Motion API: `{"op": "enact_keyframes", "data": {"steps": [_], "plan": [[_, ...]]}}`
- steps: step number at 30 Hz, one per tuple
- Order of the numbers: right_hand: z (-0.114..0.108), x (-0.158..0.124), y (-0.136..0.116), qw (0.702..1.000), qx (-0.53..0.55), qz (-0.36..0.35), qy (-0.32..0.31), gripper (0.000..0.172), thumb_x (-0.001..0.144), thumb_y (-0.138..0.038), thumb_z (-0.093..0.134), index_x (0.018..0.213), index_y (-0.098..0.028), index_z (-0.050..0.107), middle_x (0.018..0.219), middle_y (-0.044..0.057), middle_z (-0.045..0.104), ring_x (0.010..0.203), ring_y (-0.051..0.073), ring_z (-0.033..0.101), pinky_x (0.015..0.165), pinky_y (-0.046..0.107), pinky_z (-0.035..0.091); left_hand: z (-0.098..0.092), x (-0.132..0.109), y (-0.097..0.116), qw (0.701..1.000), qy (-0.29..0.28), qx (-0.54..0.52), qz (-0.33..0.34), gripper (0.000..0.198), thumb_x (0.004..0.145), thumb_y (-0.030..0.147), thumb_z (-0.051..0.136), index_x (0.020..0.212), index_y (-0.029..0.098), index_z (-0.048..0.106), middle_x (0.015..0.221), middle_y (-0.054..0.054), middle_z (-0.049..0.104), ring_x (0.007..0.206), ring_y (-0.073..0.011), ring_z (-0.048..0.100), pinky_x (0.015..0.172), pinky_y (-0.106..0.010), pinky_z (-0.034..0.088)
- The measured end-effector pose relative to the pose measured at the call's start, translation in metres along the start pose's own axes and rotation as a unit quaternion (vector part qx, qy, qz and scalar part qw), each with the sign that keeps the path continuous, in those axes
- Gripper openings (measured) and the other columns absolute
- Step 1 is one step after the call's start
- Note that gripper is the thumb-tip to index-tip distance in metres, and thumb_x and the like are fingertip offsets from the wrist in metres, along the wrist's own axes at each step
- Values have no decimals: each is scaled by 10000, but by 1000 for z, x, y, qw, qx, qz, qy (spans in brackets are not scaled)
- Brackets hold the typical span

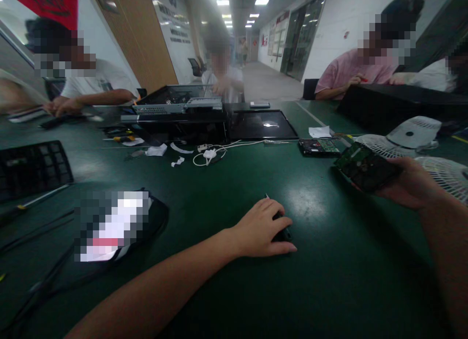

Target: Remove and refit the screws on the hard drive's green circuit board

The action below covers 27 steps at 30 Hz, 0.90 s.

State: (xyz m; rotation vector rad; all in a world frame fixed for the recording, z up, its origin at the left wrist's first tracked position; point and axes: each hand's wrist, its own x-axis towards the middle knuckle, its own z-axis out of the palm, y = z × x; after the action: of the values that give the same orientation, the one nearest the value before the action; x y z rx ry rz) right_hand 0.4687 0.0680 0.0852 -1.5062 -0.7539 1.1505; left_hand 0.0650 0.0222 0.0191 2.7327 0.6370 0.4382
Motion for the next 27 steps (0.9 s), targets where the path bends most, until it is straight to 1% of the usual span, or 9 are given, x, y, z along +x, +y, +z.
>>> {"op": "enact_keyframes", "data": {"steps": [4, 8, 12, 15, 18, 21, 23, 25, 27], "plan": [[-6, 11, 8, 998, -34, 2, 44, 547, 985, -346, 425, 1472, -153, 582, 1397, 275, 647, 940, 285, 713, 735, 421, 528, -1, -3, -16, 996, 26, 15, -78, 531, 992, 610, 607, 1304, 183, 650, 1341, -128, 599, 1296, -323, 566, 1227, -586, 361], [-9, 18, 11, 995, -56, 4, 86, 487, 993, -301, 436, 1414, -135, 616, 1297, 257, 693, 876, 247, 688, 683, 347, 481, -1, -2, -20, 988, 54, 18, -146, 465, 1013, 572, 586, 1257, 181, 640, 1338, -117, 610, 1322, -313, 554, 1243, -595, 335], [-9, 23, 15, 992, -82, -2, 91, 444, 997, -295, 456, 1367, -117, 625, 1249, 250, 701, 865, 229, 672, 703, 337, 464, 1, 0, -16, 989, 48, 11, -136, 450, 1006, 557, 599, 1225, 165, 622, 1382, -129, 601, 1359, -303, 545, 1271, -570, 306], [-10, 26, 18, 992, -89, -10, 87, 418, 1004, -306, 454, 1327, -111, 637, 1231, 262, 699, 870, 221, 669, 688, 336, 444, 2, 0, -14, 990, 27, 4, -135, 467, 1006, 569, 591, 1234, 162, 601, 1494, -158, 548, 1469, -322, 465, 1282, -580, 281], [-12, 28, 20, 993, -79, -23, 87, 419, 1008, -311, 443, 1315, -104, 638, 1250, 285, 686, 879, 223, 673, 702, 345, 451, 3, 0, -15, 990, 7, 4, -139, 499, 1021, 594, 552, 1276, 165, 581, 1598, -175, 469, 1559, -337, 349, 1282, -602, 263], [-9, 27, 17, 993, -57, -31, 100, 445, 1005, -297, 431, 1350, -93, 624, 1304, 303, 666, 917, 232, 684, 728, 356, 469, 4, 0, -16, 990, -1, 9, -140, 547, 1027, 596, 544, 1363, 164, 552, 1622, -173, 449, 1569, -340, 330, 1286, -605, 245], [-1, 20, 12, 992, -40, -43, 114, 485, 1001, -291, 423, 1403, -88, 602, 1376, 307, 638, 993, 247, 698, 754, 364, 493, 5, 0, -17, 991, -2, 11, -137, 577, 1031, 595, 539, 1422, 172, 529, 1631, -165, 441, 1569, -340, 330, 1288, -604, 239], [14, 8, 7, 992, -34, -71, 101, 549, 1004, -297, 381, 1489, -98, 546, 1483, 285, 583, 1111, 260, 700, 800, 378, 529, 5, 0, -18, 991, -2, 11, -133, 582, 1037, 602, 527, 1442, 183, 529, 1640, -154, 432, 1572, -338, 324, 1288, -603, 238], [32, -7, 5, 987, -90, -126, 41, 609, 1016, -312, 275, 1548, -107, 489, 1531, 258, 559, 1218, 272, 685, 842, 416, 562, 5, 0, -19, 991, 0, 7, -132, 563, 1041, 610, 517, 1407, 185, 561, 1637, -150, 437, 1570, -335, 328, 1287, -601, 243]]}}
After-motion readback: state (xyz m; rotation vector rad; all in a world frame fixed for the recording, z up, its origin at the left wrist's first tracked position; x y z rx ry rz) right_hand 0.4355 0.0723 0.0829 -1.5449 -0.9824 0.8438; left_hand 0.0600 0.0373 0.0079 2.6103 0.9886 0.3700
